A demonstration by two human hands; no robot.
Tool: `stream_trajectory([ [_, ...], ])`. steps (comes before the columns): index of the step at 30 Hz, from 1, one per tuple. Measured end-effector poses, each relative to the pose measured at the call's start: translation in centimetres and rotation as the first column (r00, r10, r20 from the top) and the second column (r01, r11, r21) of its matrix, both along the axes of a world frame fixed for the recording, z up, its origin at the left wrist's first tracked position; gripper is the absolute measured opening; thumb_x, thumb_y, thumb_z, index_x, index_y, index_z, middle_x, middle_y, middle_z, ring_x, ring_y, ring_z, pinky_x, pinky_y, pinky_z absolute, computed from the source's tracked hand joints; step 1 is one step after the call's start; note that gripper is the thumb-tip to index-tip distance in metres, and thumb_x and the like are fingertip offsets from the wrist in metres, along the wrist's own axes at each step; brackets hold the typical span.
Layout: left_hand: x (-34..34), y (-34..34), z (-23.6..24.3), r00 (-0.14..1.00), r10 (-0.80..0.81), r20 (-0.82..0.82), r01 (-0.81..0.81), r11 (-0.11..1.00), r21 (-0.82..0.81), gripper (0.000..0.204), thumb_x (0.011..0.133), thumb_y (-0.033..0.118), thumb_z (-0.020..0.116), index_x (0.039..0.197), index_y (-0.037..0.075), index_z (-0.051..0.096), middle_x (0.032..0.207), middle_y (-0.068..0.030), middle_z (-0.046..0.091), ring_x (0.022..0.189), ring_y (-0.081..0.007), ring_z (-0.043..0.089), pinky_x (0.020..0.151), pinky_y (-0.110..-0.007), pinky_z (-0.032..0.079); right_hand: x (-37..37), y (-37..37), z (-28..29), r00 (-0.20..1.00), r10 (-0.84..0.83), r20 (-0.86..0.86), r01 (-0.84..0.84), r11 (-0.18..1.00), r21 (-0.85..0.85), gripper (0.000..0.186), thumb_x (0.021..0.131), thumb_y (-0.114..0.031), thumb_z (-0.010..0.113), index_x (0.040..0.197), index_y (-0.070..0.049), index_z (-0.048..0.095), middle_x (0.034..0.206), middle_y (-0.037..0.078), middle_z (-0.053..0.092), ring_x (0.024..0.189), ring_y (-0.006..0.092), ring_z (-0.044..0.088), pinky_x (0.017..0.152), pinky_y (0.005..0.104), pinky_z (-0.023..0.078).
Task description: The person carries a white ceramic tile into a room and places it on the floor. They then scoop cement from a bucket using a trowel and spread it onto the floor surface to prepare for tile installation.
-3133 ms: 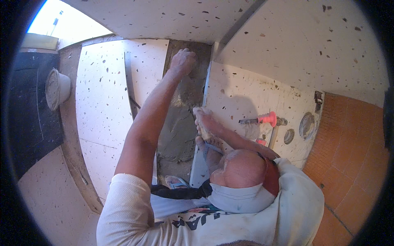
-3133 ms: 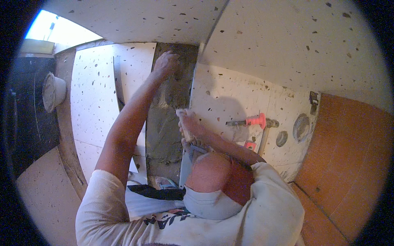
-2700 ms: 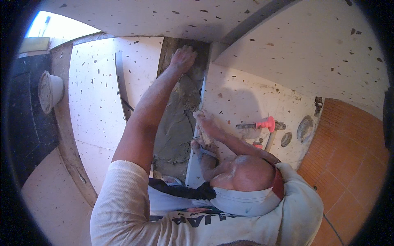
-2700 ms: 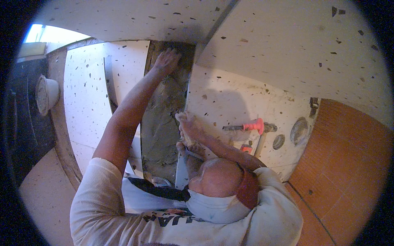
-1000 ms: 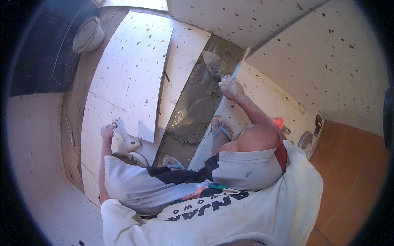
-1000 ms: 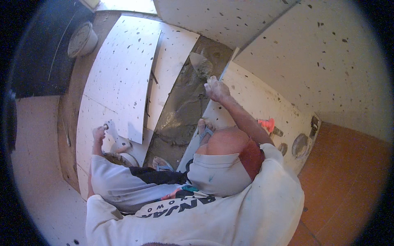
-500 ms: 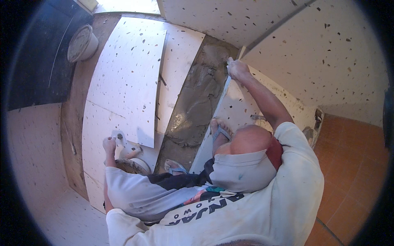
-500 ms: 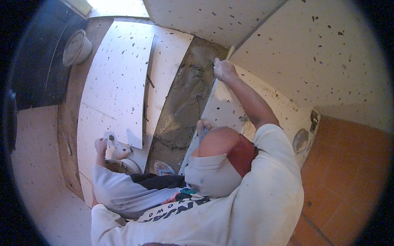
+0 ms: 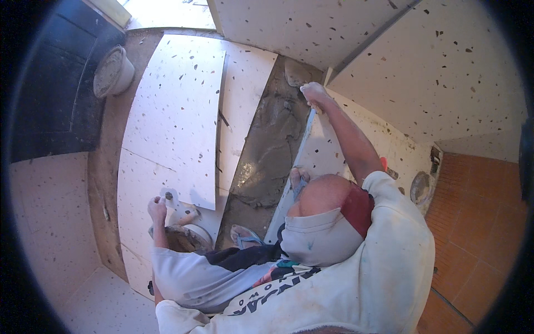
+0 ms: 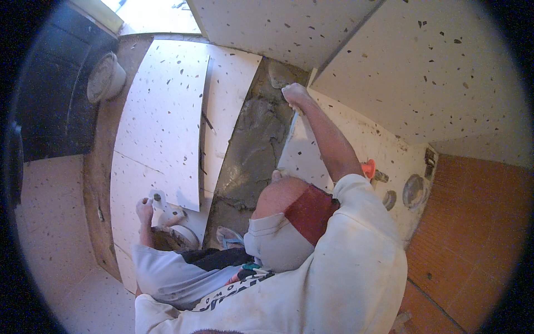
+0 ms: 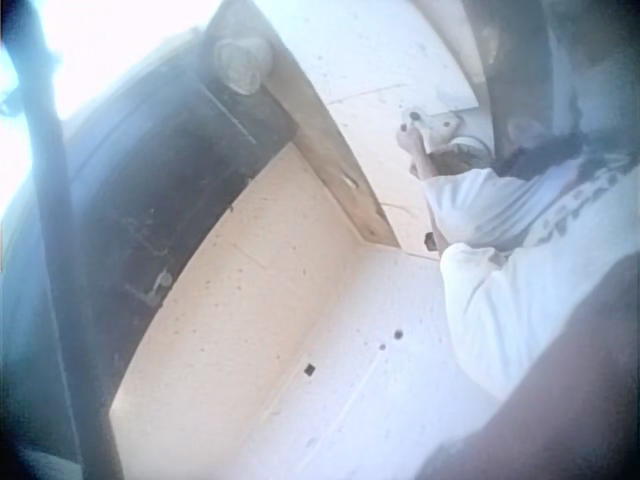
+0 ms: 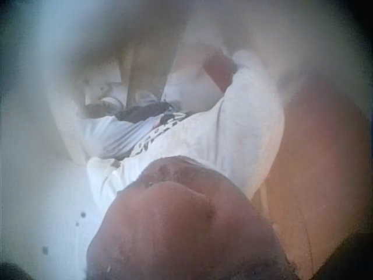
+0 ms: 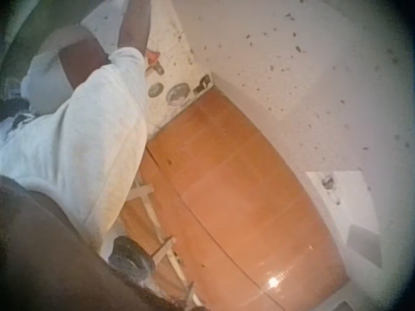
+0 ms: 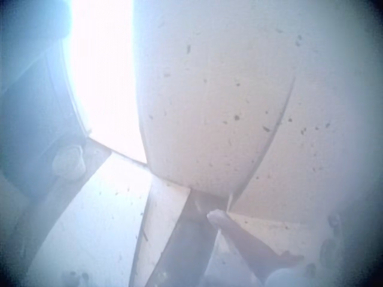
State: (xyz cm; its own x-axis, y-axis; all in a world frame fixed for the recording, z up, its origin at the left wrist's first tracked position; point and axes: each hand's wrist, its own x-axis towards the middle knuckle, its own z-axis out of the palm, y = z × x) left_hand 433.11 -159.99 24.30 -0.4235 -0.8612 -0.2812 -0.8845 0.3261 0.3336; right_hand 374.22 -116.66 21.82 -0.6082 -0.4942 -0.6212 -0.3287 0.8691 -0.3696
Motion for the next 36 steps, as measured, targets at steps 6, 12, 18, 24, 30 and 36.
stream_trajectory([
  [6, 0.1, 0.6, 0.3, 1.000, -0.006, 0.003, 0.005, 0.998, 0.057, 0.028, 0.081, 0.020, 0.069, 0.095, -0.004, 0.069, 0.086, -0.0173, 0.069, 0.081, -0.0273, 0.066, 0.077, -0.038, 0.051, 4.7, 0.9, -1.3, 0.490, -0.654, 0.576, 0.871, 0.390, -0.297, 0.030, 0.092, -0.037, 0.056, 0.089, -0.007, 0.057, 0.067, 0.007, 0.055, 0.050, 0.0186, 0.056, 0.045, 0.0363, 0.050],
  [12, 0.8, -0.1, -0.5, 0.998, -0.014, -0.064, 0.017, 0.999, 0.045, 0.025, 0.083, 0.019, 0.068, 0.094, -0.004, 0.068, 0.084, -0.0152, 0.069, 0.076, -0.0240, 0.066, 0.073, -0.037, 0.052, 6.0, -3.4, -4.4, 0.246, -0.534, 0.809, 0.969, 0.105, -0.225, 0.030, 0.090, -0.040, 0.059, 0.094, -0.011, 0.054, 0.063, 0.007, 0.054, 0.047, 0.0209, 0.054, 0.041, 0.0398, 0.049],
  [18, 1.4, -0.8, -0.8, 0.992, 0.118, -0.049, -0.106, 0.974, 0.202, 0.023, 0.084, 0.017, 0.068, 0.094, -0.004, 0.068, 0.077, -0.0111, 0.067, 0.062, -0.0148, 0.061, 0.060, -0.030, 0.049, 6.0, -4.9, -4.9, 0.386, -0.604, 0.697, 0.923, 0.241, -0.302, 0.030, 0.095, -0.040, 0.049, 0.090, -0.011, 0.049, 0.063, 0.005, 0.051, 0.047, 0.0188, 0.053, 0.042, 0.0374, 0.048],
  [24, 0.0, 0.0, 0.1, 0.982, 0.154, -0.111, -0.126, 0.966, 0.225, 0.024, 0.084, 0.018, 0.068, 0.095, -0.004, 0.068, 0.076, -0.0101, 0.067, 0.061, -0.0153, 0.060, 0.059, -0.030, 0.049, 3.1, -3.9, -11.7, 0.879, -0.347, 0.327, 0.475, 0.575, -0.667, 0.027, 0.094, -0.037, 0.045, 0.090, -0.010, 0.050, 0.065, 0.007, 0.052, 0.049, 0.0208, 0.054, 0.043, 0.0387, 0.048],
  [30, -1.4, -1.0, -0.4, 0.983, 0.136, -0.126, -0.109, 0.973, 0.202, 0.026, 0.085, 0.018, 0.067, 0.097, -0.005, 0.067, 0.078, -0.0099, 0.067, 0.067, -0.0157, 0.061, 0.062, -0.031, 0.049, 3.1, -2.6, -10.0, 0.970, -0.240, -0.046, 0.196, 0.874, -0.444, 0.026, 0.083, -0.027, 0.064, 0.083, -0.001, 0.061, 0.076, 0.015, 0.069, 0.064, 0.0260, 0.069, 0.054, 0.0413, 0.055],
  [36, -0.6, -1.6, -0.8, 0.973, 0.135, -0.185, -0.099, 0.976, 0.193, 0.028, 0.085, 0.020, 0.068, 0.098, -0.005, 0.067, 0.080, -0.0099, 0.067, 0.067, -0.0154, 0.060, 0.064, -0.031, 0.049, 11.1, -2.4, -3.7, 0.288, -0.691, 0.664, 0.933, 0.047, -0.356, 0.038, 0.096, -0.047, 0.044, 0.092, -0.009, 0.048, 0.064, 0.007, 0.053, 0.050, 0.0219, 0.056, 0.043, 0.0402, 0.049],
])
